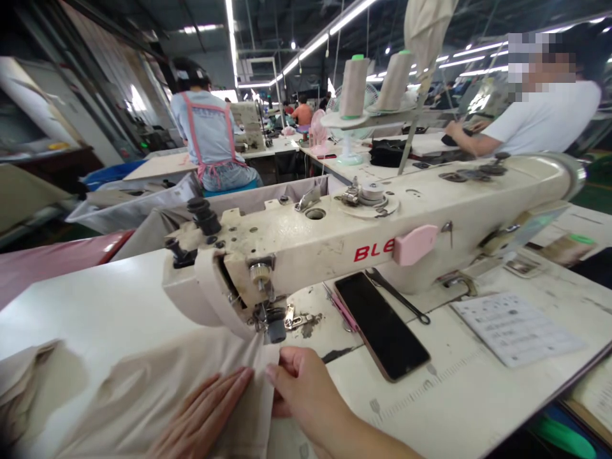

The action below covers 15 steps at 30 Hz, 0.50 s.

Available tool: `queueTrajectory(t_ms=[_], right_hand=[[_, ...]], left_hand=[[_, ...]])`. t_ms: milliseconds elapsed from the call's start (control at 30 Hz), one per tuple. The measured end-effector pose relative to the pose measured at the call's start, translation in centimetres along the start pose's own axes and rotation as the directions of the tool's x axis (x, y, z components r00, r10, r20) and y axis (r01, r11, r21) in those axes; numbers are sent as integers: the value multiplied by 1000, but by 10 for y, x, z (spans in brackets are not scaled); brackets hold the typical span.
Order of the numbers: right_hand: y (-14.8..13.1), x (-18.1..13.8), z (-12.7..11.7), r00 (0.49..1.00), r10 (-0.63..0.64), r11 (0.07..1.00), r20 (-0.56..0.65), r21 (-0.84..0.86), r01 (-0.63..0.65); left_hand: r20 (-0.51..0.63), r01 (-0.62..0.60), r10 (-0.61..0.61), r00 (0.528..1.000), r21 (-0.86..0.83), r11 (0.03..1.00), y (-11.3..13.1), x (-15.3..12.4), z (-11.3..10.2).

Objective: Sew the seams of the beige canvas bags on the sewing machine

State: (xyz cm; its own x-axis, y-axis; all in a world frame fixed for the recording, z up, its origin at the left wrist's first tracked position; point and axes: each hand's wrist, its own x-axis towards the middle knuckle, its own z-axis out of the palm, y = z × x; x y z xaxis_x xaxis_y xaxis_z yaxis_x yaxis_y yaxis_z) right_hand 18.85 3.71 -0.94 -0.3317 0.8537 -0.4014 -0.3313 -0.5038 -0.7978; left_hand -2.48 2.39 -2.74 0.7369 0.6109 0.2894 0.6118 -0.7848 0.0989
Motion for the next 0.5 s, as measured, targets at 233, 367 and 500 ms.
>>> queueTrajectory(t_ms=[233, 367, 500], right_hand=[[3, 8, 5, 998, -27, 996, -59, -84, 22], [5, 10, 2, 993, -67, 979, -94, -199, 47], [8, 11, -1, 991, -102, 953, -91, -294, 71]], left_hand=[[221, 460, -408, 886, -538, 707, -3, 64, -5], [305, 518, -421, 854, -559, 647, -11, 85, 0], [319, 545, -446, 837, -566, 618, -16, 79, 8]])
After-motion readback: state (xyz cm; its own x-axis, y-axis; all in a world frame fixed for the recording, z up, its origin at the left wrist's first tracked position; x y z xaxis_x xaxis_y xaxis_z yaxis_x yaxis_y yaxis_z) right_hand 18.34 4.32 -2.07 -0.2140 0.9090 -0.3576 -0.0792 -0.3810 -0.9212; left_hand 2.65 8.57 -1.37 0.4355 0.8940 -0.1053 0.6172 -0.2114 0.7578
